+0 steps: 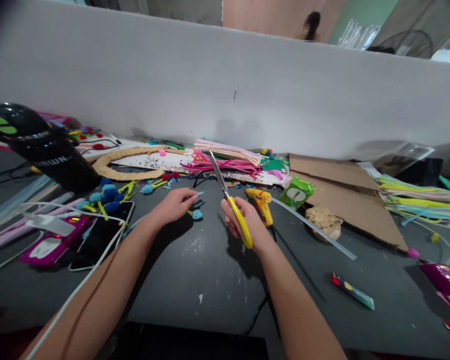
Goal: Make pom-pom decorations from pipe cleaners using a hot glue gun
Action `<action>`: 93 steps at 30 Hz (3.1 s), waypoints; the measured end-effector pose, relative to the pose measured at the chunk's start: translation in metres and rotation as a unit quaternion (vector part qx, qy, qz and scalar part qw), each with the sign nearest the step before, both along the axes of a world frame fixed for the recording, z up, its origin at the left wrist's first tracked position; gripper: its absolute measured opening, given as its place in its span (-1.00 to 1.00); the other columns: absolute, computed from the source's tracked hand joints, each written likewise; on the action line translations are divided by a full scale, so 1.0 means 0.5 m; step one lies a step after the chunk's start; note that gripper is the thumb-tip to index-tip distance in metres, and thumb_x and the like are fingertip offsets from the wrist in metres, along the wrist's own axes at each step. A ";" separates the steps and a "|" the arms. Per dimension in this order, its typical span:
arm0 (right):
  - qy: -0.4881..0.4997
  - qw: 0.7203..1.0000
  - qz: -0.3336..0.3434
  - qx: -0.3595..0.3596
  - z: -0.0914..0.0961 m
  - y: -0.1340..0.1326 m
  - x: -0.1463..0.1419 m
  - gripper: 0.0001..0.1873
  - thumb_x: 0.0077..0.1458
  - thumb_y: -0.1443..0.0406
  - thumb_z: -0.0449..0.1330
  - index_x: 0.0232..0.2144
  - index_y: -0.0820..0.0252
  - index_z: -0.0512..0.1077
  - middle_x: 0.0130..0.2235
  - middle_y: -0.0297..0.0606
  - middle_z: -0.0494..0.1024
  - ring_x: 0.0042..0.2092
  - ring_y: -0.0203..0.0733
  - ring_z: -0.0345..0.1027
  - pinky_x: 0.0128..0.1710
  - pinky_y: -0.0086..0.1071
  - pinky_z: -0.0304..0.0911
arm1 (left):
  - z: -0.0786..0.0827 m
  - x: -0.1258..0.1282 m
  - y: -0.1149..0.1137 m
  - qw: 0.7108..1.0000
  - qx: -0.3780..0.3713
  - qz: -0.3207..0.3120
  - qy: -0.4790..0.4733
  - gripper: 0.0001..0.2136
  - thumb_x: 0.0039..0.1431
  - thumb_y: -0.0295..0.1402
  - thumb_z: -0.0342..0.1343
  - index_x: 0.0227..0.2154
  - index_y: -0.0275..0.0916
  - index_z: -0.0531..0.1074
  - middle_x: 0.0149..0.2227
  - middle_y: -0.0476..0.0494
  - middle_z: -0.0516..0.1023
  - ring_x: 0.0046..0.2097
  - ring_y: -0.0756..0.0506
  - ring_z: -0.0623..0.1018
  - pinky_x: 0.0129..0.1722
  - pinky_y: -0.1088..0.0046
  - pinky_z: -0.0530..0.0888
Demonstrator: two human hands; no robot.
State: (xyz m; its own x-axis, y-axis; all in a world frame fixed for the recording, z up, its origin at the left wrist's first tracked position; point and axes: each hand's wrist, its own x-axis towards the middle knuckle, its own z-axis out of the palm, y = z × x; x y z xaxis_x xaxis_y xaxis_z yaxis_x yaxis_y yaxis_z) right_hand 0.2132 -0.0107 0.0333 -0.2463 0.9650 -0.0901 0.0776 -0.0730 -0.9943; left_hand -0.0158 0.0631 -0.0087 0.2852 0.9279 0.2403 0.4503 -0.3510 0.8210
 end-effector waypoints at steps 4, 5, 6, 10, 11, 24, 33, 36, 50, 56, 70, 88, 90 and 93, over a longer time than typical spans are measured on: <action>-0.014 0.999 -0.030 -0.005 0.002 0.003 -0.003 -0.51 0.02 -0.15 0.16 -0.41 0.11 0.17 -0.63 -0.53 0.22 -0.69 -0.43 0.03 -0.73 -0.51 -0.04 | 0.008 -0.001 -0.002 1.000 -0.007 0.005 0.011 -0.81 0.10 -0.26 0.12 -0.48 -0.23 0.54 -0.49 -0.10 0.51 -0.43 -0.07 0.39 -0.41 0.48 0.23; -0.017 0.999 -0.045 -0.001 0.000 0.004 -0.005 -0.51 -0.01 -0.14 0.19 -0.41 0.11 0.18 -0.63 -0.53 0.23 -0.69 -0.43 0.03 -0.73 -0.51 -0.05 | 0.013 0.001 -0.005 1.000 -0.013 -0.001 0.017 -0.80 0.12 -0.25 0.09 -0.47 -0.23 0.54 -0.50 -0.09 0.50 -0.44 -0.06 0.39 -0.42 0.48 0.23; -0.021 0.998 -0.062 0.004 -0.003 0.006 -0.007 -0.51 -0.04 -0.12 0.23 -0.41 0.11 0.18 -0.62 -0.53 0.24 -0.68 -0.43 0.04 -0.72 -0.51 -0.05 | 0.019 0.003 -0.010 1.000 -0.021 -0.012 0.020 -0.78 0.15 -0.25 0.07 -0.45 -0.23 0.54 -0.50 -0.09 0.51 -0.44 -0.06 0.40 -0.43 0.48 0.24; -0.015 0.992 -0.121 0.031 -0.020 0.012 -0.015 -0.48 -0.15 -0.04 0.34 -0.37 0.11 0.20 -0.53 -0.47 0.37 -0.62 -0.42 0.10 -0.66 -0.49 0.04 | 0.050 0.018 -0.039 0.995 -0.064 -0.074 -0.030 -0.77 0.17 -0.25 0.07 -0.18 -0.21 0.50 -0.35 -0.14 0.59 -0.32 -0.10 0.52 -0.37 0.48 0.33; -0.006 0.991 -0.132 0.037 -0.023 0.014 -0.017 -0.48 -0.16 -0.03 0.35 -0.35 0.11 0.20 -0.47 -0.43 0.42 -0.60 -0.42 0.14 -0.64 -0.48 0.09 | 0.058 0.022 -0.048 0.993 -0.074 -0.087 -0.034 -0.77 0.18 -0.25 0.07 -0.16 -0.20 0.48 -0.34 -0.14 0.60 -0.29 -0.10 0.53 -0.36 0.49 0.34; 0.022 0.989 -0.132 0.067 0.004 0.004 -0.025 -0.54 -0.10 0.01 0.31 -0.37 0.13 0.20 -0.50 -0.38 0.42 -0.55 -0.34 0.25 -0.56 -0.42 0.20 | 0.093 0.067 -0.088 0.993 0.021 -0.118 -0.012 -0.83 0.18 -0.28 0.10 -0.34 -0.23 0.54 -0.39 -0.11 0.54 -0.37 -0.04 0.43 -0.38 0.49 0.29; 0.104 0.987 -0.101 0.076 -0.017 0.009 -0.018 -0.62 -0.09 0.11 0.34 -0.37 0.14 0.25 -0.52 -0.41 0.41 -0.57 -0.36 0.23 -0.59 -0.46 0.13 | 0.104 0.073 -0.096 0.992 -0.010 -0.125 -0.024 -0.79 0.19 -0.25 0.09 -0.36 -0.29 0.52 -0.42 -0.08 0.51 -0.39 0.02 0.41 -0.40 0.53 0.32; 0.130 0.985 -0.097 0.060 -0.018 0.007 -0.023 -0.63 -0.10 0.13 0.36 -0.37 0.14 0.27 -0.50 -0.42 0.41 -0.56 -0.37 0.21 -0.59 -0.46 0.12 | 0.102 0.077 -0.095 0.988 -0.054 -0.123 -0.078 -0.79 0.15 -0.23 0.14 -0.38 -0.31 0.51 -0.46 -0.06 0.49 -0.44 0.03 0.41 -0.43 0.54 0.35; 0.224 0.969 -0.104 -0.026 -0.019 -0.001 -0.051 -0.58 -0.17 0.10 0.39 -0.42 0.15 0.27 -0.59 -0.47 0.33 -0.59 -0.40 0.17 -0.61 -0.48 0.14 | 0.072 0.085 -0.076 0.949 -0.162 -0.086 -0.256 -0.73 -0.03 -0.18 0.31 -0.39 -0.31 0.55 -0.47 -0.06 0.52 -0.42 0.02 0.45 -0.36 0.50 0.39; 0.231 0.964 -0.130 -0.030 -0.028 0.001 -0.055 -0.55 -0.21 0.13 0.42 -0.41 0.16 0.27 -0.56 -0.47 0.36 -0.61 -0.41 0.18 -0.64 -0.50 0.11 | 0.061 0.092 -0.075 0.947 -0.169 -0.058 -0.266 -0.74 -0.06 -0.18 0.32 -0.41 -0.30 0.56 -0.45 -0.04 0.51 -0.40 0.04 0.40 -0.36 0.51 0.32; 0.109 0.980 -0.164 0.039 -0.027 0.001 -0.054 -0.50 -0.15 0.02 0.38 -0.40 0.12 0.19 -0.60 -0.51 0.28 -0.62 -0.38 0.10 -0.64 -0.45 0.00 | 0.069 0.110 -0.091 0.883 -0.286 -0.055 -0.368 -0.70 -0.09 -0.19 0.36 -0.34 -0.29 0.56 -0.31 -0.17 0.59 -0.31 -0.04 0.52 -0.31 0.44 0.42; 0.087 0.982 -0.153 0.068 -0.006 0.005 -0.034 -0.45 -0.24 -0.01 0.41 -0.41 0.12 0.19 -0.54 -0.44 0.35 -0.57 -0.37 0.12 -0.60 -0.43 0.02 | 0.085 0.093 -0.088 0.852 -0.356 -0.145 -0.356 -0.64 -0.10 -0.29 0.38 -0.20 -0.33 0.59 -0.26 -0.25 0.60 -0.27 -0.03 0.53 -0.21 0.39 0.43; 0.086 0.982 -0.152 0.067 -0.009 0.005 -0.033 -0.46 -0.23 0.01 0.41 -0.41 0.11 0.19 -0.55 -0.46 0.33 -0.58 -0.37 0.11 -0.60 -0.43 0.02 | 0.086 0.091 -0.088 0.855 -0.354 -0.148 -0.348 -0.64 -0.10 -0.30 0.38 -0.20 -0.33 0.59 -0.28 -0.25 0.60 -0.28 -0.04 0.52 -0.24 0.40 0.42; 0.085 0.984 -0.139 0.066 -0.011 0.005 -0.032 -0.49 -0.21 0.03 0.40 -0.40 0.11 0.20 -0.54 -0.46 0.34 -0.57 -0.37 0.12 -0.60 -0.44 0.04 | 0.084 0.089 -0.086 0.867 -0.337 -0.149 -0.336 -0.66 -0.09 -0.29 0.37 -0.22 -0.34 0.60 -0.31 -0.24 0.59 -0.31 -0.02 0.49 -0.28 0.42 0.39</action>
